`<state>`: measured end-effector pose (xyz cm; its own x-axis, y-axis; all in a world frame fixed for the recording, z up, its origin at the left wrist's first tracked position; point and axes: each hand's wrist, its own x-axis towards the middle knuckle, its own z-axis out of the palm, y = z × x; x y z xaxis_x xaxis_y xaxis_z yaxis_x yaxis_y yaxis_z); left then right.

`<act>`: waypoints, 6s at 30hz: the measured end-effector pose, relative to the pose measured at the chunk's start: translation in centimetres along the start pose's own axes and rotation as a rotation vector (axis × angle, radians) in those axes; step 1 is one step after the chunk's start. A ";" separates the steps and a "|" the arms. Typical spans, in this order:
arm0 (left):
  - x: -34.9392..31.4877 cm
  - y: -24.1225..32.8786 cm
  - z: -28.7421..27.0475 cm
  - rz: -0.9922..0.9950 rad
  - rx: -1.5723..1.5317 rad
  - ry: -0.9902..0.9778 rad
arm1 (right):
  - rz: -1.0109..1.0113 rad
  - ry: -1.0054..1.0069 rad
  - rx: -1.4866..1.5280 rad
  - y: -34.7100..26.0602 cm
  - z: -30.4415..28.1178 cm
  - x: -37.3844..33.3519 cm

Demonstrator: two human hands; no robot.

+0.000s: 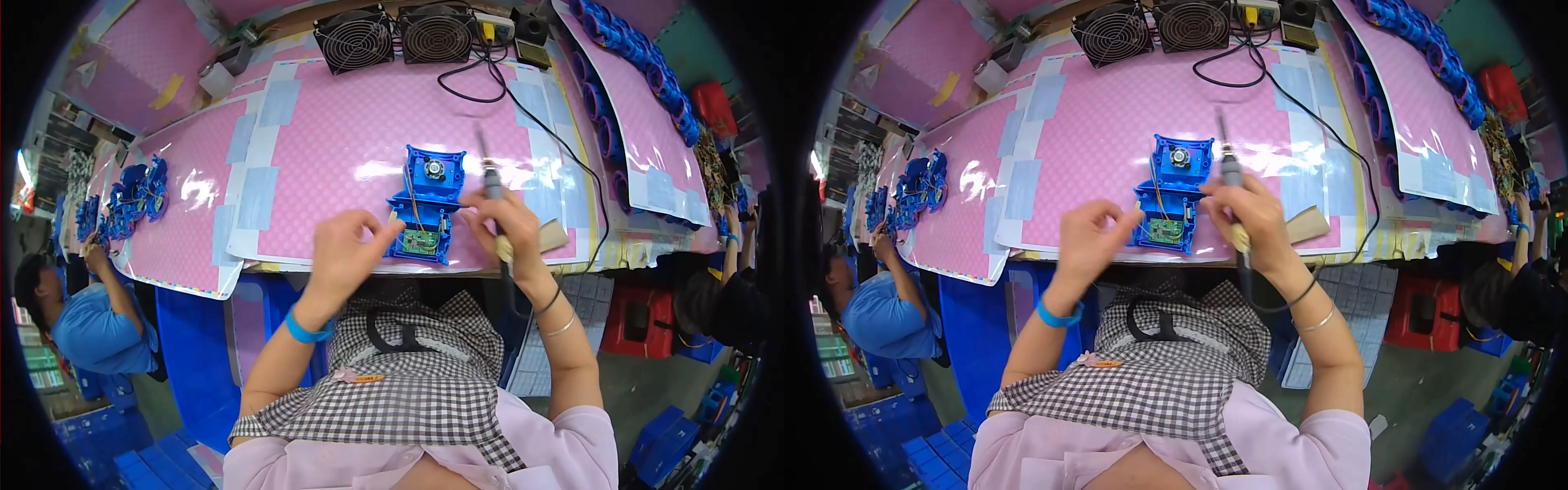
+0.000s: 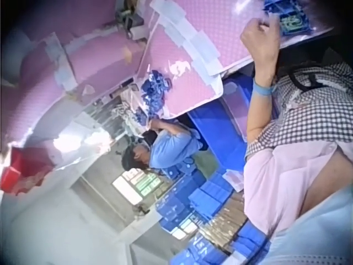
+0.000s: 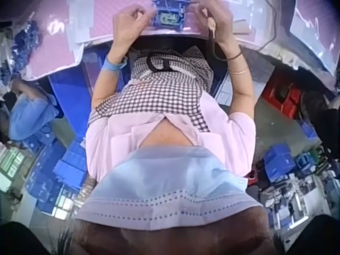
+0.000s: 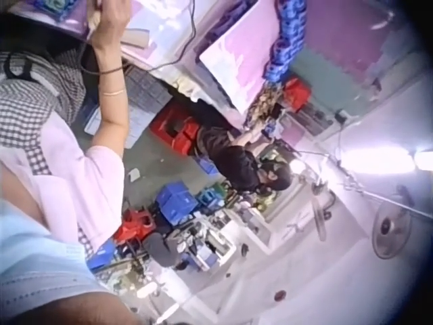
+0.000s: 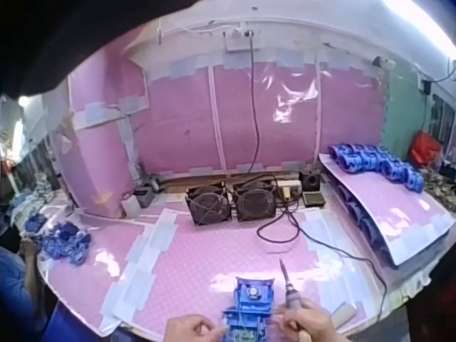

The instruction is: Soldering wires and components onto blue circuit board assemblies at an assembly line workbench.

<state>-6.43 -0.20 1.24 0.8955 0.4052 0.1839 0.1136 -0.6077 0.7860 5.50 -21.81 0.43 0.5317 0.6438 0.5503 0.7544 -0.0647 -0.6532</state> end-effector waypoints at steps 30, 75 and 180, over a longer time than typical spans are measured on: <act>4.9 2.2 2.1 0.254 0.052 0.052 | 0.569 0.414 0.446 -2.5 1.5 -1.8; 5.3 3.0 2.8 0.304 0.030 0.096 | 0.429 0.272 0.140 -1.8 -1.6 -1.1; 5.7 2.5 4.3 0.282 0.166 -0.146 | 0.467 0.455 0.226 -2.8 -2.4 -3.3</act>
<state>0.83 -2.34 1.74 0.9524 0.1109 0.2840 -0.0894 -0.7890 0.6079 2.53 -25.52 1.72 0.9275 0.1997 0.3160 0.3344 -0.0653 -0.9402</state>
